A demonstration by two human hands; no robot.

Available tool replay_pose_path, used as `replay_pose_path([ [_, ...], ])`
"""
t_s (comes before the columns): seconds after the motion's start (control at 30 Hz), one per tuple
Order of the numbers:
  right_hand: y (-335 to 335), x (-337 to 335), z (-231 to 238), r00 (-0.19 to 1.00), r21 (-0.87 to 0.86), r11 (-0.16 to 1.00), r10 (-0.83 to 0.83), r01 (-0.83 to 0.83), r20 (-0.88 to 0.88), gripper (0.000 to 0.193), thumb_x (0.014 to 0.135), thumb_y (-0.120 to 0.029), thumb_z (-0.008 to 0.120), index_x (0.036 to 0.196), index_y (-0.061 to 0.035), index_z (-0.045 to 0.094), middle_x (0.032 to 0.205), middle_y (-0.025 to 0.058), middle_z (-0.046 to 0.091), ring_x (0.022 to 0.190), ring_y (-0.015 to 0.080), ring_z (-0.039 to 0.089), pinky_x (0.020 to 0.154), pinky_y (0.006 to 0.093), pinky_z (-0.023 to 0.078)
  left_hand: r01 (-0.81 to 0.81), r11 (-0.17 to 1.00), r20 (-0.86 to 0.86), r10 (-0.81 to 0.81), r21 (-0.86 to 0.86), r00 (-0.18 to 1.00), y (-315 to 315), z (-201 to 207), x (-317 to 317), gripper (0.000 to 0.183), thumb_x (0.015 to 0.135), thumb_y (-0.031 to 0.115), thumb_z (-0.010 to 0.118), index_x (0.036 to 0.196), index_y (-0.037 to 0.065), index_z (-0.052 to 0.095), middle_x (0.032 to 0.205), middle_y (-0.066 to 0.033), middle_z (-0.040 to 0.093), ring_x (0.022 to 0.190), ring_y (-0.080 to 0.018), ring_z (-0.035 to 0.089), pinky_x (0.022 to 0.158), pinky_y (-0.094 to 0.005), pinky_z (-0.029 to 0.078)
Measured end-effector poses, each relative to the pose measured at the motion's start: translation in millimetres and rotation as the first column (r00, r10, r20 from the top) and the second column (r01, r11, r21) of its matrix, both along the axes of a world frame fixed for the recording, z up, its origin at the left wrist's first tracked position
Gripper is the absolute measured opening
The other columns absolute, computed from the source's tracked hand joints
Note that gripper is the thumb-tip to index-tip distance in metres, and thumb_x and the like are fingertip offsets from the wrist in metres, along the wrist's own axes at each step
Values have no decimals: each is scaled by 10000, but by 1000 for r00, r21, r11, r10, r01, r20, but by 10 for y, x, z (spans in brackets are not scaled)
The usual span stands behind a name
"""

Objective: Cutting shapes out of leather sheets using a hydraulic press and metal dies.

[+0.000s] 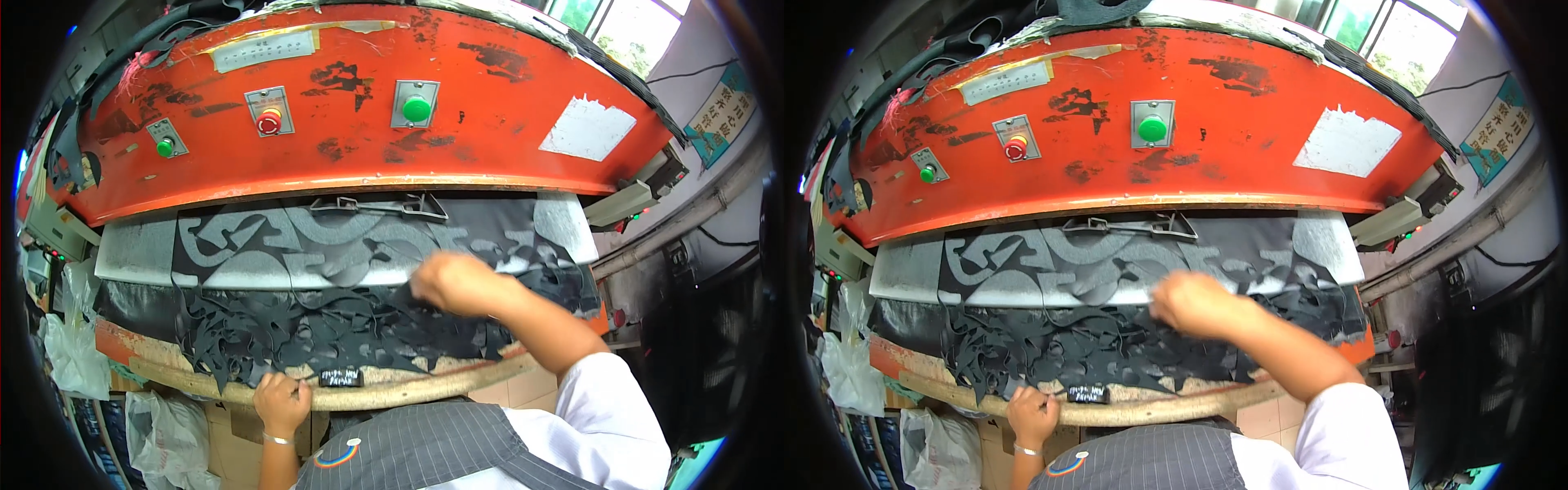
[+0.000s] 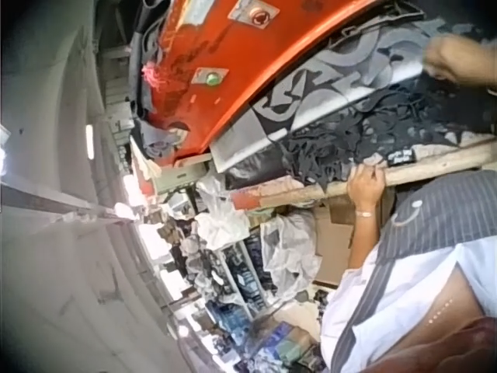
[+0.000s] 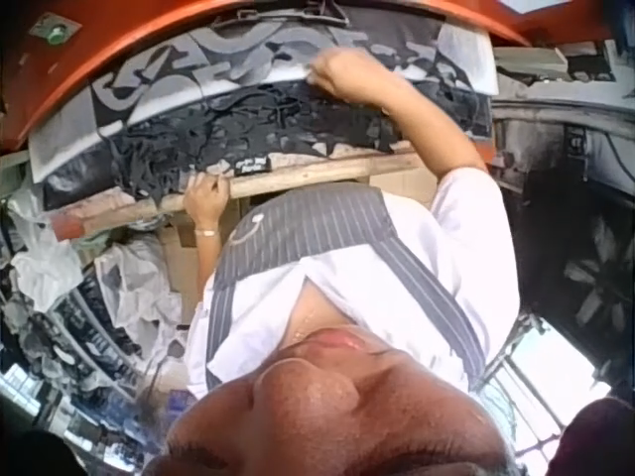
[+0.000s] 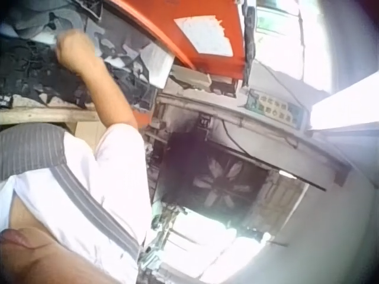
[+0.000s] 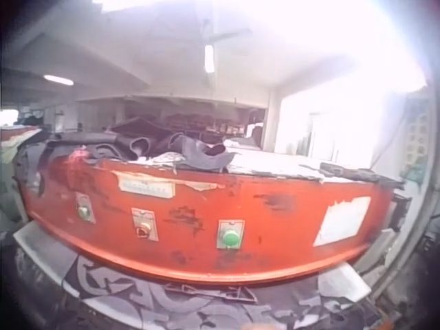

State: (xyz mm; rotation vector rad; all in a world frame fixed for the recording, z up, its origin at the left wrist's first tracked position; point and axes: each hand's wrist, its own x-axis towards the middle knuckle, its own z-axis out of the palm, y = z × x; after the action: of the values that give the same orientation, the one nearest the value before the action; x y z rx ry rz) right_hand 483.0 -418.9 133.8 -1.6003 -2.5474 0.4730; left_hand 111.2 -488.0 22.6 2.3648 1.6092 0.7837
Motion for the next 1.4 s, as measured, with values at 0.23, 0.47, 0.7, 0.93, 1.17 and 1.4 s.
replay_pose_path([
  [0.23,2198,54,-520,974,403,906,38,-128,224,183,844,-111,512,956,-38,636,973,146,643,972,323,628,848,420,512,-34,999,14,34,-13,999,158,53,199,189,642,121,657,541,75,505,604,-81,526,605,-307,519,534,-405,410],
  [0.47,2758,-39,-701,939,439,857,135,-271,317,203,845,-149,531,976,-82,670,1069,113,611,973,323,627,860,438,512,-86,996,13,87,-23,996,170,14,278,169,636,120,665,545,74,531,613,-60,542,616,-278,523,554,-386,411],
  [0.7,2634,27,-259,871,293,856,301,-426,387,184,859,-189,518,914,-78,654,886,128,676,885,323,655,762,442,537,-67,996,24,68,-59,997,150,8,403,148,647,95,666,559,62,551,629,-60,558,639,-277,536,588,-388,420],
  [0.93,1520,1184,1212,960,451,882,-230,136,161,263,906,-174,479,1107,-9,440,822,203,675,793,391,665,671,497,513,-91,991,228,111,-98,967,339,301,442,33,755,25,620,727,11,612,764,-108,622,747,-278,565,709,-365,446],
  [1.17,723,2329,119,483,-71,580,-735,812,-476,277,836,-111,499,1016,99,476,712,260,632,551,330,652,532,435,519,192,981,445,-153,-44,882,1194,656,1793,70,803,75,653,804,6,645,806,-112,651,808,-262,613,758,-335,464],
  [1.4,537,2382,-695,220,-269,347,-885,898,-410,264,855,-111,507,991,113,479,648,203,631,464,259,620,442,372,497,383,916,395,-309,-121,865,1795,99,3300,285,788,181,654,1037,49,610,1218,-154,610,1166,-323,538,969,-387,414],
])
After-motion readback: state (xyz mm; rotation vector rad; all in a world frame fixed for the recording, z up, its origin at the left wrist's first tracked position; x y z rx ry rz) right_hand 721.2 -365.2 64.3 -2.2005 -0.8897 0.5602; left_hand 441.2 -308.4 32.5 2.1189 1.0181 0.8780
